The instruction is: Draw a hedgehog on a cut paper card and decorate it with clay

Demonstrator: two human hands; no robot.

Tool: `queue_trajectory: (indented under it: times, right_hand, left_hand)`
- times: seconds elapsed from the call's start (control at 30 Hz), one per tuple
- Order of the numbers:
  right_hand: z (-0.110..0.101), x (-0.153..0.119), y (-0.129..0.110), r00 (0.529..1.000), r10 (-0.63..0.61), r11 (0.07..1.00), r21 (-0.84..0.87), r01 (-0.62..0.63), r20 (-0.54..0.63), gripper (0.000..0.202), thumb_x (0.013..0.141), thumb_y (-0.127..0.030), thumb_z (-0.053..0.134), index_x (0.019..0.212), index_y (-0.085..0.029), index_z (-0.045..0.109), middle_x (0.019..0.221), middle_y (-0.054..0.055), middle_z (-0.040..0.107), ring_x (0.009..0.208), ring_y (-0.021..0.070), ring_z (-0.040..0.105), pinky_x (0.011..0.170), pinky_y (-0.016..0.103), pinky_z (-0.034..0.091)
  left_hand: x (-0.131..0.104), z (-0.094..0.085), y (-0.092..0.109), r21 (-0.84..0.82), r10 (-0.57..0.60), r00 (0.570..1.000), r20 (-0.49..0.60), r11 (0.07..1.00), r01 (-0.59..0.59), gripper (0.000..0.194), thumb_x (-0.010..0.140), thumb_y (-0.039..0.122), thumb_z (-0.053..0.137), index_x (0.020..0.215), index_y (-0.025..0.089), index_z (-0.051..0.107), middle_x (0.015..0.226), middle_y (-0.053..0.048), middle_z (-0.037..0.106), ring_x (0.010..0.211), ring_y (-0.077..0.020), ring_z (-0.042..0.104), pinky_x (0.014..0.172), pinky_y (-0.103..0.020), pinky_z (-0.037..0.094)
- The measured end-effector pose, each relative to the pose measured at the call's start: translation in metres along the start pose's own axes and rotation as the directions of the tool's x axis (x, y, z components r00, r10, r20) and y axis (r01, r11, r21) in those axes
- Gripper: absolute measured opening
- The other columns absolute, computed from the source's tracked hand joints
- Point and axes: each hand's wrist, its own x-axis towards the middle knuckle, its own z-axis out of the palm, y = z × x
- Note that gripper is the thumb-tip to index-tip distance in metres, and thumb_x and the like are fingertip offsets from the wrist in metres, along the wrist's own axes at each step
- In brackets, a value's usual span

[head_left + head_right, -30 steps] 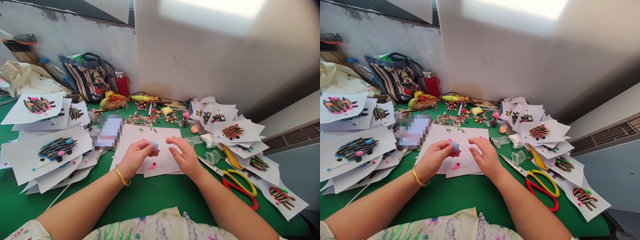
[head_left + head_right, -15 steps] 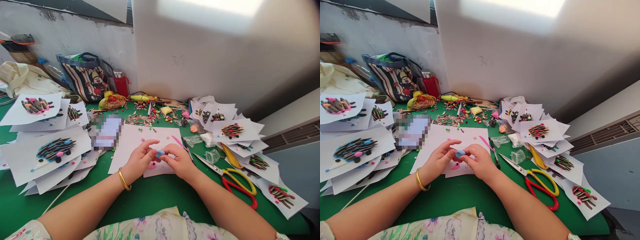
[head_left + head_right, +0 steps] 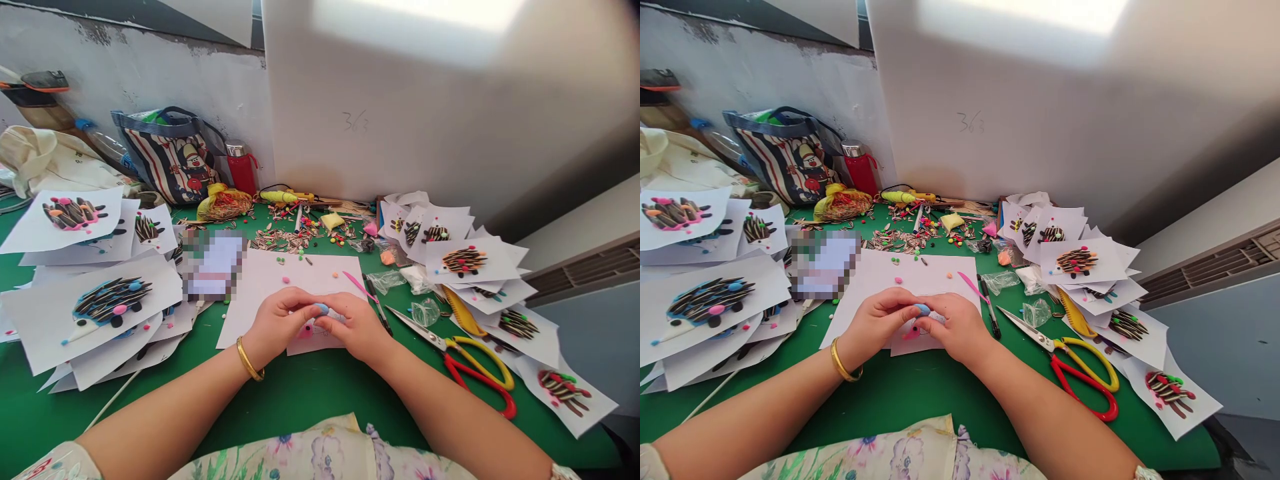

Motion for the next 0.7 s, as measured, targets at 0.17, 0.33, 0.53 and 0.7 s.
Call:
queue_trajectory:
  times: [0.17,0.33,0.53,0.7]
  right_hand:
    - [0.0017,-0.0005,0.0033,1.0,0.011,0.998,-0.056,-0.012,-0.004,0.023,0.096,-0.026,0.054,0.11,-0.029,0.072,0.107,0.002,0.076,0.099,0.0205,0.07,0.088,0.036,0.053]
    - [0.0069,-0.002,0.0015,0.999,-0.038,0.982,-0.186,0.031,-0.034,0.015,0.09,-0.025,0.059,0.087,-0.021,0.073,0.076,0.004,0.073,0.074,0.0196,0.066,0.071,0.032,0.05]
    - [0.0001,-0.0008,-0.0043,0.999,0.046,0.999,0.011,-0.046,-0.017,0.031,0.089,-0.027,0.065,0.12,-0.026,0.067,0.111,0.003,0.074,0.1,0.0209,0.068,0.09,0.035,0.052]
    - [-0.0018,-0.0005,0.0,0.999,0.036,0.998,-0.056,-0.038,-0.026,0.021,0.096,-0.025,0.052,0.104,-0.025,0.071,0.097,0.004,0.075,0.091,0.0197,0.068,0.081,0.034,0.052]
  left_hand:
    - [-0.0044,0.0013,-0.0027,0.174,0.163,0.987,0.002,0.972,-0.16,0.029,0.082,0.03,0.072,0.11,0.024,0.074,0.095,-0.005,0.068,0.087,-0.0177,0.063,0.086,-0.033,0.052]
    - [-0.0051,0.0,-0.005,0.256,0.193,0.98,0.048,0.946,-0.199,0.016,0.086,0.027,0.068,0.098,0.024,0.078,0.083,-0.004,0.065,0.078,-0.0159,0.062,0.074,-0.03,0.051]
    - [-0.0033,0.0,-0.0014,0.12,0.087,0.995,-0.047,0.99,-0.081,0.018,0.087,0.032,0.066,0.098,0.021,0.075,0.087,-0.005,0.072,0.083,-0.0175,0.065,0.083,-0.033,0.053]
    - [-0.0059,0.0012,-0.003,0.19,0.138,0.99,0.001,0.972,-0.135,0.037,0.087,0.031,0.066,0.123,0.024,0.067,0.099,-0.006,0.068,0.092,-0.0181,0.063,0.085,-0.033,0.053]
